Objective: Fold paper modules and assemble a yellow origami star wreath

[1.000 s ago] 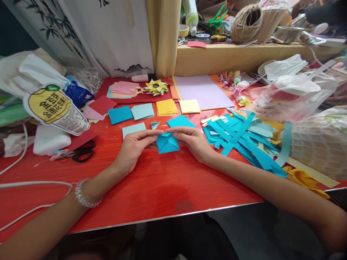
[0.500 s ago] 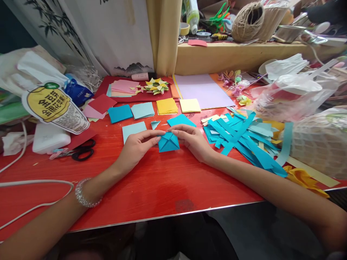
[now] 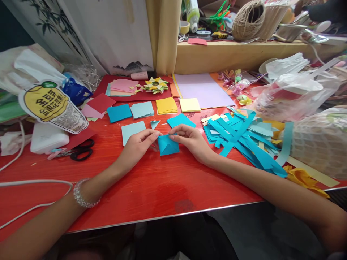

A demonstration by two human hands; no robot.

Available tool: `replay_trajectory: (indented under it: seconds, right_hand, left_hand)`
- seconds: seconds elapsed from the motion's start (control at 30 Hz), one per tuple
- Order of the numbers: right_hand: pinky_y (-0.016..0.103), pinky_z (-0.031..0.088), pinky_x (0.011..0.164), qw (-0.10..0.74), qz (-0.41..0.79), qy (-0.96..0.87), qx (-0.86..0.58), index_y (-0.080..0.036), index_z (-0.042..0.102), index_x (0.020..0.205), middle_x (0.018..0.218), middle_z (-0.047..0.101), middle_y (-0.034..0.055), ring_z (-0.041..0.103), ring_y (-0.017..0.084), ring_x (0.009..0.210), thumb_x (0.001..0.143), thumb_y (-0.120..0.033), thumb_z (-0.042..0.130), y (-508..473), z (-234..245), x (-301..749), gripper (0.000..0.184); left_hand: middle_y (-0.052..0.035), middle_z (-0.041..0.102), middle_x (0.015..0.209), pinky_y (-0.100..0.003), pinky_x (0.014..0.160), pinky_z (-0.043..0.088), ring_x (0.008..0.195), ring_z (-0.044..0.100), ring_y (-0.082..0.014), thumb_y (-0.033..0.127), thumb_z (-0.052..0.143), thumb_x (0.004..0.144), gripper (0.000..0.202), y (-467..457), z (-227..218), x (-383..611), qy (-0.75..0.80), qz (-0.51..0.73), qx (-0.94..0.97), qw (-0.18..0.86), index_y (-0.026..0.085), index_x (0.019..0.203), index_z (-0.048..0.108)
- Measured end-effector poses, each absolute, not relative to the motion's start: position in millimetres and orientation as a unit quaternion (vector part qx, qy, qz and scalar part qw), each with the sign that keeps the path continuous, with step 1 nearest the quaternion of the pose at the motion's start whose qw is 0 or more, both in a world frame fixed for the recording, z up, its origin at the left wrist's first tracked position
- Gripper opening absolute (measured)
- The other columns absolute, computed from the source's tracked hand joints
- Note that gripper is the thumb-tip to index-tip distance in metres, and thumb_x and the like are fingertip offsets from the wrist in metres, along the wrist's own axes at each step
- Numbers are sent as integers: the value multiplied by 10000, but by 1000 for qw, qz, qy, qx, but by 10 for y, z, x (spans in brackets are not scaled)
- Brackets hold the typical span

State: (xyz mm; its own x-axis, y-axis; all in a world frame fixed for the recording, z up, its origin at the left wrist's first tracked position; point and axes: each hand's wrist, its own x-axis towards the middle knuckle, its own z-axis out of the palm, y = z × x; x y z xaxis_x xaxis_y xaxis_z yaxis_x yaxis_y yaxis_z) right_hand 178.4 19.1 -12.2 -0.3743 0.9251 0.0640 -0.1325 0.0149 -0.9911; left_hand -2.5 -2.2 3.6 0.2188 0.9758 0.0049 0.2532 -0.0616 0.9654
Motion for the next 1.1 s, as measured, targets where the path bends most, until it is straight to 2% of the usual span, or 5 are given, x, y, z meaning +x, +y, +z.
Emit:
replay_trajectory:
  seconds: [0.17, 0.37, 0.57, 0.77, 1.1]
  right_hand:
    - [218, 427, 584, 416, 590, -594, -354, -175, 592, 843, 700, 578, -25, 515, 79, 624, 739, -245, 627, 180, -111, 1784, 131]
    - [232, 450, 591, 380, 628, -576, -360, -156, 594, 788, 674, 602, -21, 549, 89, 609, 732, -307, 634, 181, -123, 1775, 165]
    - [213, 467, 624, 402, 630, -561, -357, -164, 602, 788, 707, 622, -25, 564, 78, 635, 740, -280, 630, 175, -85, 1764, 129]
    - [262, 533, 667, 366, 680, -555, -309, -159, 603, 835, 767, 657, 3, 643, 116, 665, 725, -277, 648, 205, -124, 1759, 167]
    - [246, 546, 620, 419, 679, -528, -290, -185, 643, 898, 789, 662, -11, 630, 90, 580, 740, -214, 629, 238, -175, 1799, 161]
  left_hand:
    - [12, 555, 652, -218, 597, 425, 590, 500, -106, 376, 537, 808, 224, -31, 40, -27, 500, 373, 635, 457, 172, 741, 600]
    - [15, 540, 653, -221, 570, 411, 577, 492, -104, 380, 559, 790, 216, -29, 23, -41, 511, 393, 635, 425, 170, 751, 592]
    - [16, 562, 605, -219, 476, 447, 497, 531, -103, 357, 605, 765, 198, -3, 23, -40, 490, 377, 607, 499, 163, 787, 571]
    - [17, 609, 666, -234, 532, 524, 552, 612, -119, 306, 650, 736, 181, 27, 2, -58, 482, 445, 551, 515, 164, 806, 562]
    - [2, 655, 686, -237, 561, 527, 592, 648, -143, 274, 642, 743, 192, 2, 20, -47, 463, 414, 547, 562, 177, 905, 609]
